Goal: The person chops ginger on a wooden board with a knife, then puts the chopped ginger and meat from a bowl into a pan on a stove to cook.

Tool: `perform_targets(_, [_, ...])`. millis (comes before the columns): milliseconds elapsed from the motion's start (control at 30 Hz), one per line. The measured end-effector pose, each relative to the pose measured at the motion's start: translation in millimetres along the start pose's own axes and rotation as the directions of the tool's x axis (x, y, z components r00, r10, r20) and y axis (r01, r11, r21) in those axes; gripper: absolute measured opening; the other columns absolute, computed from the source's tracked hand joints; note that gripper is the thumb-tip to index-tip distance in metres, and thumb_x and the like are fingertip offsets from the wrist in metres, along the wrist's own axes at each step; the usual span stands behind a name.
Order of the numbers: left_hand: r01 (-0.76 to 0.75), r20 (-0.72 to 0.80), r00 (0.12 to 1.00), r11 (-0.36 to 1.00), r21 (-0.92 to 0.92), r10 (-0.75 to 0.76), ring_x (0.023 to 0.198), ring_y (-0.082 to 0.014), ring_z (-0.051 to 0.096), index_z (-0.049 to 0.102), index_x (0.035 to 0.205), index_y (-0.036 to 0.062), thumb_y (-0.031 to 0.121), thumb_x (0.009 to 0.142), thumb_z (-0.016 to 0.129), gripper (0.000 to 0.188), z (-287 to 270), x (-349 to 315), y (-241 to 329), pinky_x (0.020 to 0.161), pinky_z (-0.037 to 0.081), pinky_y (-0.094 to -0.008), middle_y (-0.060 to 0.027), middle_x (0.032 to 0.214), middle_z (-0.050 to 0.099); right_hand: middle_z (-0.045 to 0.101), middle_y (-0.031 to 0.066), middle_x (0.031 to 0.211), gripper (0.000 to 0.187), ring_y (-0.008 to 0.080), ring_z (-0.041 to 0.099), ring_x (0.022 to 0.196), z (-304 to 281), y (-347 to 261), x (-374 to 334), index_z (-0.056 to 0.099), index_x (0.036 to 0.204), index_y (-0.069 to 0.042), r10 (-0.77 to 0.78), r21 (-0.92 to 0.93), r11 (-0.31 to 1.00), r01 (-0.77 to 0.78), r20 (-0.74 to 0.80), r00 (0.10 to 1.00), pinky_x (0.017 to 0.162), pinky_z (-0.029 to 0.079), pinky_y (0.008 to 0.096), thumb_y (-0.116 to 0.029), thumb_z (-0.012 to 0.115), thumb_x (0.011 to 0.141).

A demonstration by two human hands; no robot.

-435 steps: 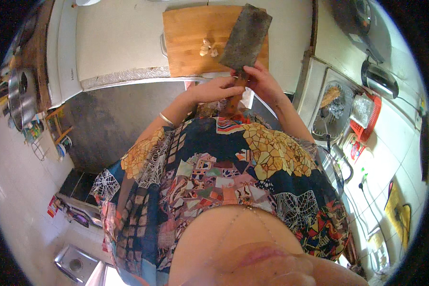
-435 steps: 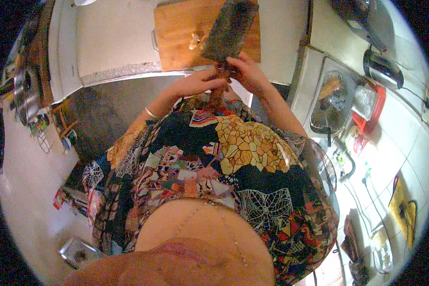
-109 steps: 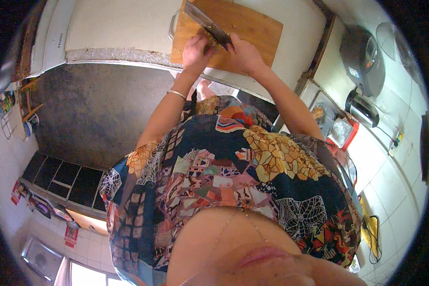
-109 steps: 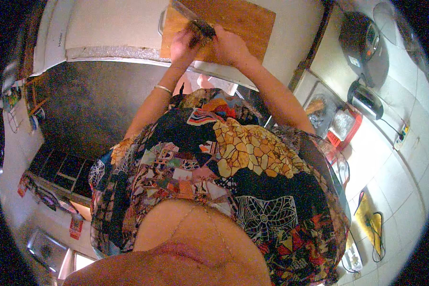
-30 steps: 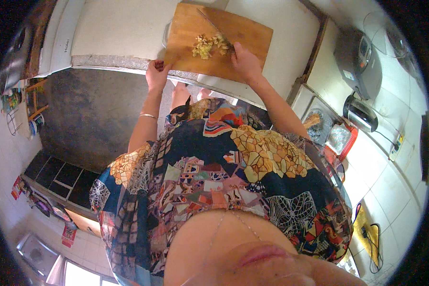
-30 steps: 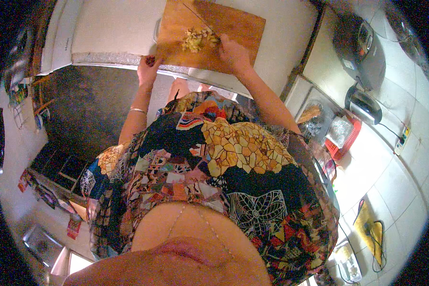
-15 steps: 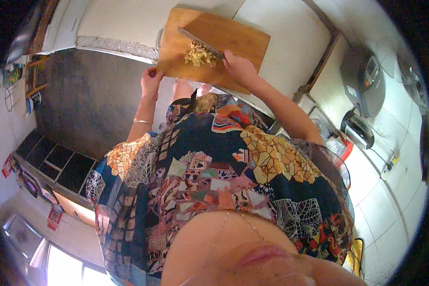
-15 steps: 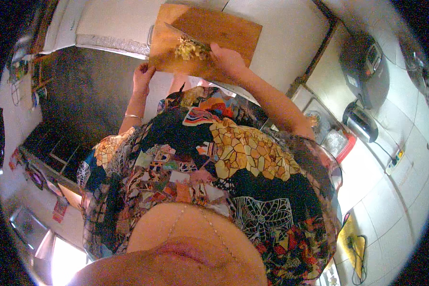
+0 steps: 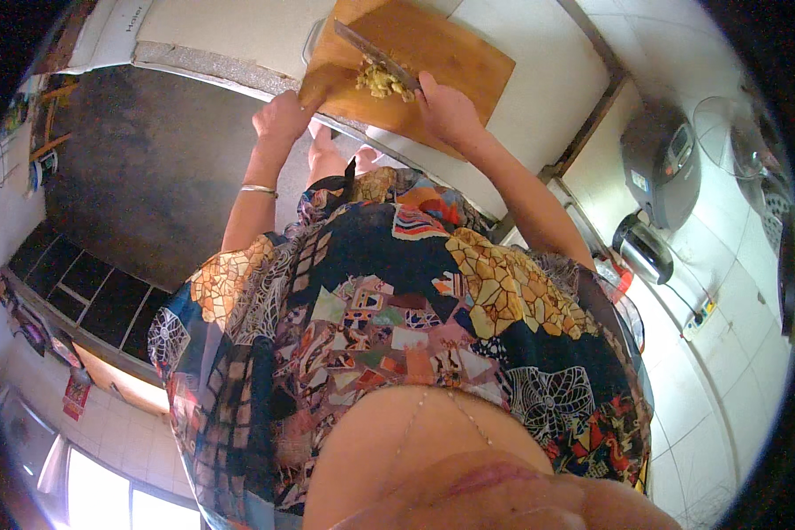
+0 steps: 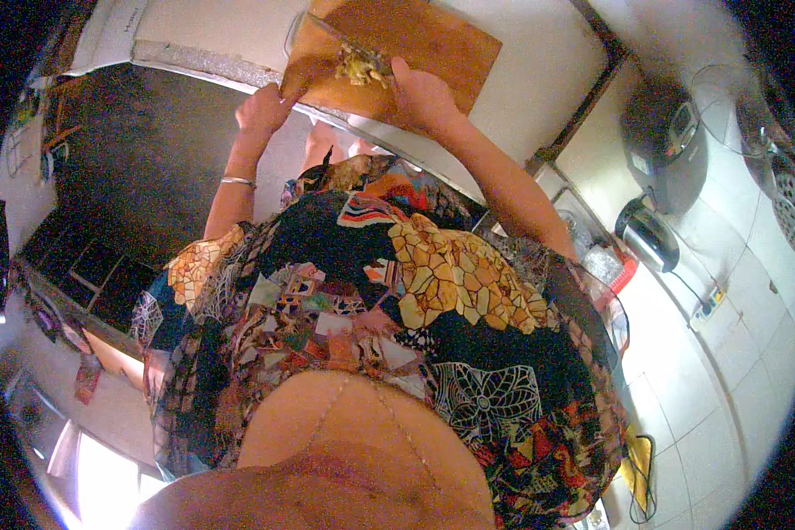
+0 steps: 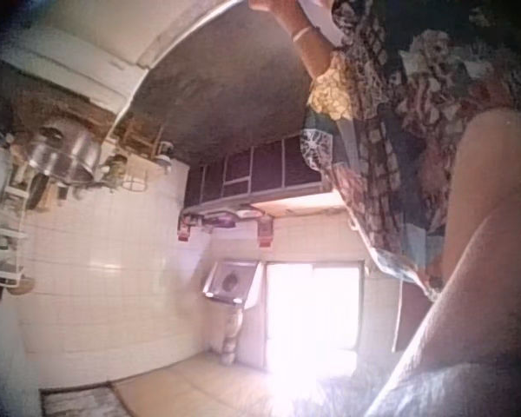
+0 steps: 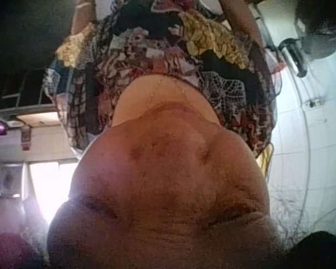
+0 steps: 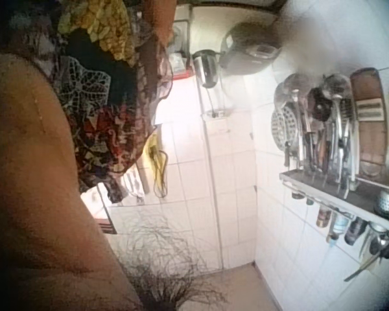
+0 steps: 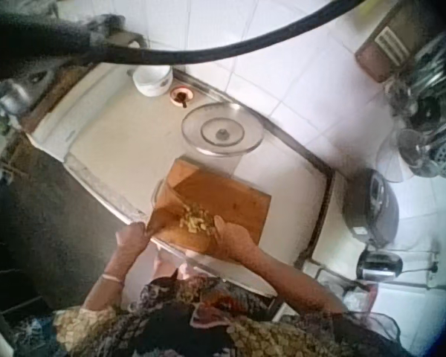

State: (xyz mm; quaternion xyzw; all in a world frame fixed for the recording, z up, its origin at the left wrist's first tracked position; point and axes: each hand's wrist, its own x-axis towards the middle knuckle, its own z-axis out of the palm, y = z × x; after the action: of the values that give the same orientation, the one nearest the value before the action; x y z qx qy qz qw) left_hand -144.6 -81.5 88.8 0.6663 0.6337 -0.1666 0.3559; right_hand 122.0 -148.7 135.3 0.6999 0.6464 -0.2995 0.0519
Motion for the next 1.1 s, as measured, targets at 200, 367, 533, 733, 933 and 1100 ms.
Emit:
perform_targets(200, [-0.093, 0.012, 0.995, 0.990, -0.103, 0.094, 0.089, -0.0321, 0.062, 0.065, 0.092, 0.0124, 0.045, 0.087, 0.047, 0.038, 2, -3, -17, 0.073, 0.048, -0.0443, -0.0131, 0.093, 0.065, 0.060, 0.0224, 0.075, 0.020, 0.0411, 0.058, 0.070, -1, 0, 3, 0.043, 0.101, -0.006, 0.011, -0.004, 1.000, -0.011, 0.061, 0.998, 0.060, 0.044, 0.0524, -0.024, 0.042, 0.091])
perform_targets(367, [0.012, -0.042, 0.999, 0.981, -0.195, -0.021, 0.085, -0.0303, 0.062, 0.059, 0.094, 0.0112, 0.043, 0.084, 0.052, 0.034, 3, 1, -3, 0.069, 0.048, -0.0431, -0.0104, 0.088, 0.065, 0.060, 0.0224, 0.075, 0.021, 0.0410, 0.058, 0.070, 19, 16, 3, 0.043, 0.100, -0.006, -0.070, -0.008, 0.998, 0.069, -0.038, 0.997, 0.061, 0.044, 0.0526, -0.024, 0.043, 0.090])
perform_targets(533, [-0.051, -0.080, 0.996, 0.956, -0.290, 0.028, 0.080, -0.0273, 0.062, 0.059, 0.091, 0.0114, 0.045, 0.072, 0.066, 0.039, 23, 5, -2, 0.066, 0.048, -0.0386, -0.0072, 0.085, 0.065, 0.060, 0.0227, 0.076, 0.022, 0.0414, 0.058, 0.072, 0, 0, 5, 0.044, 0.100, -0.005, -0.032, -0.002, 0.999, 0.032, 0.027, 0.999, 0.064, 0.044, 0.0529, -0.024, 0.044, 0.090])
perform_targets(733, [-0.101, -0.184, 0.982, 0.957, -0.271, 0.051, 0.077, -0.0277, 0.062, 0.060, 0.086, 0.0097, 0.039, 0.074, 0.065, 0.032, 26, 12, -6, 0.064, 0.048, -0.0389, -0.0083, 0.078, 0.063, 0.060, 0.0231, 0.077, 0.024, 0.0419, 0.058, 0.074, -7, 1, 9, 0.045, 0.102, -0.004, -0.001, 0.020, 1.000, 0.000, 0.012, 1.000, 0.065, 0.044, 0.0526, -0.025, 0.044, 0.090])
perform_targets(933, [-0.055, -0.230, 0.970, 0.861, -0.506, -0.073, 0.069, -0.0260, 0.062, 0.062, 0.085, 0.0051, 0.032, 0.076, 0.065, 0.029, 65, -24, -61, 0.064, 0.048, -0.0350, -0.0109, 0.074, 0.064, 0.059, 0.0229, 0.074, 0.023, 0.0424, 0.058, 0.070, 14, -18, 1, 0.045, 0.100, -0.003, -0.038, 0.048, 0.998, 0.044, -0.116, 0.992, 0.062, 0.044, 0.0536, -0.025, 0.043, 0.090])
perform_targets(1100, [0.064, -0.157, 0.968, 0.801, -0.595, -0.194, 0.057, -0.0165, 0.058, 0.060, 0.080, 0.0010, 0.029, 0.076, 0.066, 0.029, 121, -62, -120, 0.055, 0.045, -0.0308, -0.0070, 0.062, 0.060, 0.059, 0.0248, 0.075, 0.021, 0.0432, 0.057, 0.069, -9, -1, 22, 0.044, 0.098, -0.002, -0.053, 0.041, 0.998, 0.056, -0.062, 0.997, 0.060, 0.044, 0.0528, -0.021, 0.045, 0.090])
